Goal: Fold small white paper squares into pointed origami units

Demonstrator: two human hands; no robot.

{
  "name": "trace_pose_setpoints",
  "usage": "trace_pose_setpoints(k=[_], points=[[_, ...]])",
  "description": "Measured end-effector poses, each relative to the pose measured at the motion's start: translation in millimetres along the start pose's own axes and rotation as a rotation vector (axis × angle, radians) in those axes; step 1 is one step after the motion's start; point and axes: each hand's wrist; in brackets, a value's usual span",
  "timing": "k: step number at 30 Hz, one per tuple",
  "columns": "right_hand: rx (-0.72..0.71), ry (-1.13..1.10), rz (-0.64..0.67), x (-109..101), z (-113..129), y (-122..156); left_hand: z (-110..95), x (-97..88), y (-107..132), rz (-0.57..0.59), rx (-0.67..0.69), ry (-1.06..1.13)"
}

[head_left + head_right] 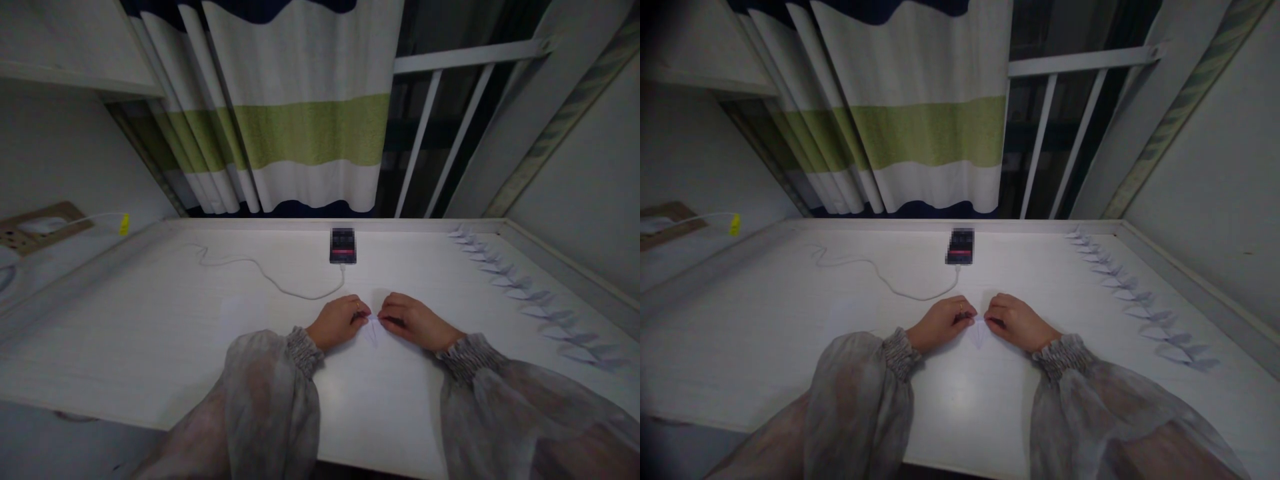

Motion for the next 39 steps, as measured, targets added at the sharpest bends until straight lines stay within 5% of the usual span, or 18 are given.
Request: trace_pose_setpoints(k=[10,24,32,39], points=[[-0.056,0.032,-0.005,1.9,1.3,-2.3,0.5,0.9,-2.9,-0.020,-0.059,0.042],[-0.100,0.017,0.018,-0.5,6.2,9.4,6.8,-7.9,4.5,0.166,0.187,-0.089],[-0.042,0.040,0.072,-7.6,11.9,9.8,-8.3,-18.4,9.5,0.227,0.149,-0.194],[-0.052,0.092,-0.015,0.4,18.7,7.2,-9.0,-17.8,9.7,0.224,0.065,-0.132]])
Point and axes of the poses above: each hand's wrist, its own y-axis away from the middle knuckle, its own x-axis out of the palm, z = x × y, and after that the axes turned 11 degrees about y, right-handed
